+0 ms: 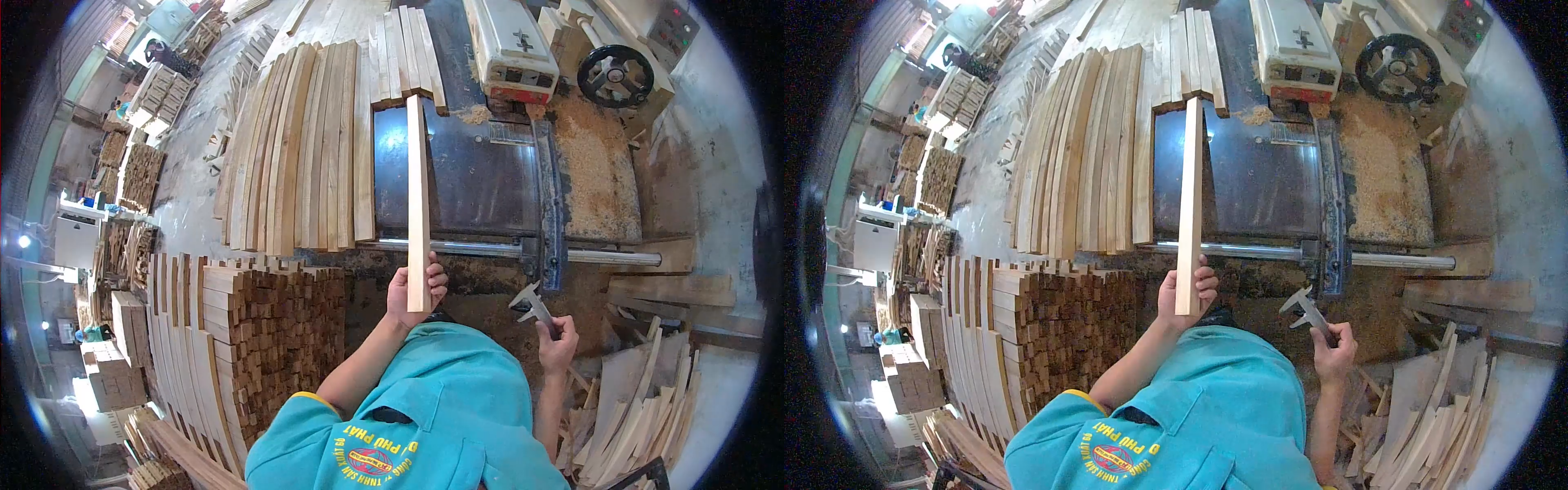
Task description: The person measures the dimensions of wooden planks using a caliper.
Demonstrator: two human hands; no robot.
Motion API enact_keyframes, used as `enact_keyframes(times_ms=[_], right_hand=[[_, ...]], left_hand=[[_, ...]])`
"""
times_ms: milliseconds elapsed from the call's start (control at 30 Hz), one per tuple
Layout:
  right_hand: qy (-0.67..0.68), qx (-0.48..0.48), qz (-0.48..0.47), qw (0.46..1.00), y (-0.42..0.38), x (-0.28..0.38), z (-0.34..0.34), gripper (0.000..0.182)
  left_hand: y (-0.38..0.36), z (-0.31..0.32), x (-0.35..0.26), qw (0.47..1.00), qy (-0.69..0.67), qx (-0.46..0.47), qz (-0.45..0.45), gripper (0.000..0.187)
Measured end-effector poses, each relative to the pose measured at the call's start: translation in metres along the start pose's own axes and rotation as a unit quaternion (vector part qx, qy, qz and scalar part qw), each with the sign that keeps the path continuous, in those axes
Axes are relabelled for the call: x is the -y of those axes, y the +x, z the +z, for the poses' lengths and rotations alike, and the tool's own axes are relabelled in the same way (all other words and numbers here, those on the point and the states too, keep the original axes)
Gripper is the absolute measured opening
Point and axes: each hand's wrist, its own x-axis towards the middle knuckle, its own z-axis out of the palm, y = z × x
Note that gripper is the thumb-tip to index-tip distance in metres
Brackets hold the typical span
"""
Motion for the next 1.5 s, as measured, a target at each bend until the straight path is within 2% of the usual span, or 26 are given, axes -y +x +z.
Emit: enact_keyframes(times_ms=[67,100,133,200,267,333,367,433,467,533,667,767,833,867,933,1000,1100,1167,1300,1367,1467,1500], right_hand=[[0.019,0.010,0.024,0.999,0.000,-0.001,-0.001,0.043],[0.020,0.008,0.018,1.000,0.000,-0.003,0.000,0.042],[0.020,0.005,0.011,1.000,0.000,-0.004,0.000,0.041],[0.012,0.003,0.004,1.000,0.001,-0.006,0.000,0.040],[0.004,-0.001,-0.004,1.000,0.001,-0.008,0.001,0.040],[0.017,-0.011,-0.006,1.000,0.001,-0.009,0.002,0.040],[0.016,-0.012,-0.005,1.000,0.001,-0.009,0.001,0.040],[-0.003,0.004,0.006,1.000,0.002,-0.003,-0.002,0.041],[-0.004,0.004,0.008,1.000,0.002,-0.003,-0.003,0.041],[-0.007,0.002,0.008,1.000,0.003,-0.004,-0.003,0.041],[0.016,0.003,0.016,1.000,0.004,-0.009,0.000,0.041],[0.015,-0.006,-0.012,1.000,0.006,-0.011,0.001,0.041],[0.009,0.015,0.009,1.000,0.006,-0.009,-0.001,0.041],[0.009,0.015,0.009,1.000,0.006,-0.008,-0.001,0.041],[0.019,0.029,0.025,0.999,0.007,-0.007,-0.001,0.041],[0.022,0.040,0.037,0.998,0.008,-0.005,-0.002,0.041],[0.024,0.056,0.047,0.997,0.009,-0.006,-0.001,0.039],[0.024,0.060,0.045,0.997,0.011,-0.006,0.001,0.037],[0.047,0.080,0.025,0.995,0.015,-0.001,0.007,0.031],[0.057,0.083,0.016,0.995,0.018,0.007,0.009,0.030],[0.059,0.098,0.032,0.993,0.026,0.022,0.012,0.036],[0.070,0.103,0.014,0.992,0.030,0.024,0.014,0.036]], left_hand=[[0.001,0.001,0.003,0.991,0.127,-0.044,0.013,0.042],[0.002,-0.003,0.001,0.986,0.164,-0.032,0.000,0.043],[0.003,-0.007,0.001,0.986,0.163,-0.033,-0.001,0.043],[0.005,-0.014,0.002,0.957,0.273,-0.095,0.012,0.043],[0.006,-0.019,0.003,0.952,0.295,-0.085,0.011,0.042],[0.006,-0.012,0.008,0.911,0.380,-0.159,0.026,0.040],[0.007,-0.011,0.009,0.911,0.380,-0.159,0.024,0.040],[0.008,-0.009,0.010,0.866,0.472,-0.163,0.035,0.031],[0.009,-0.009,0.012,0.866,0.471,-0.164,0.033,0.031],[0.011,-0.008,0.015,0.842,0.510,-0.173,0.027,0.019],[0.014,-0.021,0.012,0.848,0.497,-0.178,0.037,0.015],[0.015,-0.016,0.011,0.831,0.533,-0.158,0.031,0.026],[0.012,-0.006,0.016,0.839,0.493,-0.230,0.013,0.038],[0.013,-0.010,0.014,0.839,0.493,-0.231,0.013,0.038],[0.016,-0.009,0.013,0.889,0.434,-0.142,0.031,0.049],[0.016,-0.010,0.017,0.885,0.434,-0.158,0.049,0.047],[0.018,-0.010,0.018,0.869,0.449,-0.198,0.068,0.050],[0.018,-0.012,0.016,0.766,0.564,-0.303,0.050,0.051],[0.019,-0.030,0.011,0.760,0.581,-0.272,0.105,0.045],[0.019,-0.021,0.021,0.708,0.637,-0.232,0.199,0.046],[0.012,-0.002,0.023,0.678,0.687,-0.194,0.174,0.049],[0.009,0.006,0.026,0.700,0.670,-0.193,0.156,0.049]])
